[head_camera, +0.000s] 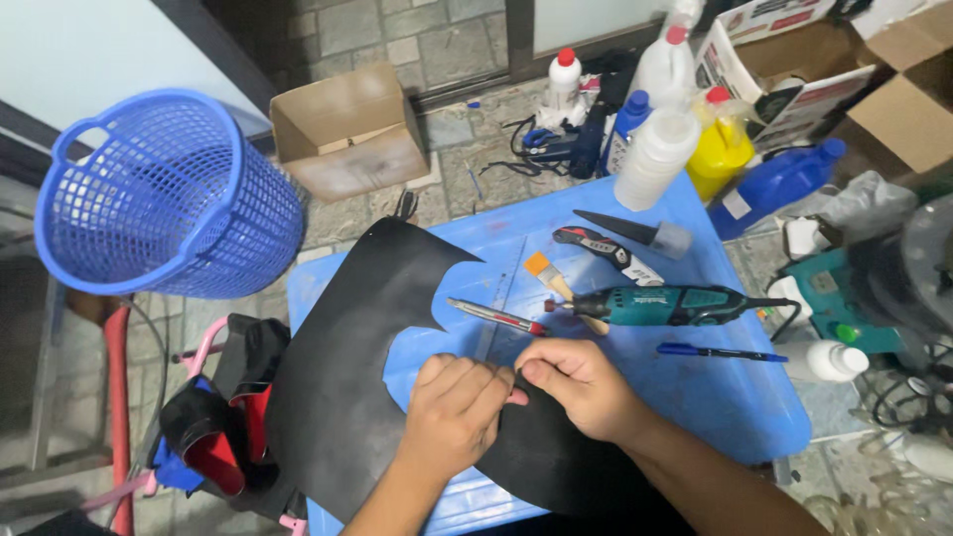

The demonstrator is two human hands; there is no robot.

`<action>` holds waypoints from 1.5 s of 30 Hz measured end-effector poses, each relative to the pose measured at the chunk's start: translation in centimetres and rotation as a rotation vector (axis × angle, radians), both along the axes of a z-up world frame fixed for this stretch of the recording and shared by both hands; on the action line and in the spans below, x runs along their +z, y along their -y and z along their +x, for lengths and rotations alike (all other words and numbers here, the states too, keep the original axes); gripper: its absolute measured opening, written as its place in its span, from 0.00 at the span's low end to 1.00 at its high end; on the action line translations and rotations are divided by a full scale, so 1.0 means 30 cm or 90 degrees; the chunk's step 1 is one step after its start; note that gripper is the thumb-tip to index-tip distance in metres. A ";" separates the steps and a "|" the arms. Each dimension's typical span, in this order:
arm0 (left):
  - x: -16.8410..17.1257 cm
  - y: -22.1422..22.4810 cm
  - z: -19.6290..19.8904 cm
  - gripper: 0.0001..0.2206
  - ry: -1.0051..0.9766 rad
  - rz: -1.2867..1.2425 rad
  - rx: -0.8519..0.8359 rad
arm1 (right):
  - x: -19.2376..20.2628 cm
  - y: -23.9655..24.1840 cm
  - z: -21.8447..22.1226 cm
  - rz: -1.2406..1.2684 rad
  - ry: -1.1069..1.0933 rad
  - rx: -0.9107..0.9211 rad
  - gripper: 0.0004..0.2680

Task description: The person marks a piece of black leather using a ruler and a pen, then cuts along the marked line using a utility knife to create a strip of leather.

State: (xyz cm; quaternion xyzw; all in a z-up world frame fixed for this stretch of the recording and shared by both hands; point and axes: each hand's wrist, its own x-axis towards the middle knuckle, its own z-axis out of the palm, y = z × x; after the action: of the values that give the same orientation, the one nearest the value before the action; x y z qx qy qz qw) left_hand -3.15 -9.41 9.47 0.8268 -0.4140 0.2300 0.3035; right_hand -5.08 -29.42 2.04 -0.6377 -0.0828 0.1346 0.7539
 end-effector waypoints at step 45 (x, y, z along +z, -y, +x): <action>-0.136 -0.660 -0.008 0.16 -0.769 -0.692 0.308 | 0.350 0.302 0.028 -0.685 0.419 0.150 0.13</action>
State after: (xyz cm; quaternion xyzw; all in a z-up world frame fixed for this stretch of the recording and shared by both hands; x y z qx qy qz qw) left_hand -3.39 10.39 5.37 0.6127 0.1755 -0.0254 0.7702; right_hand -4.25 -38.47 12.53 -0.9215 -0.3001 0.0367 0.2437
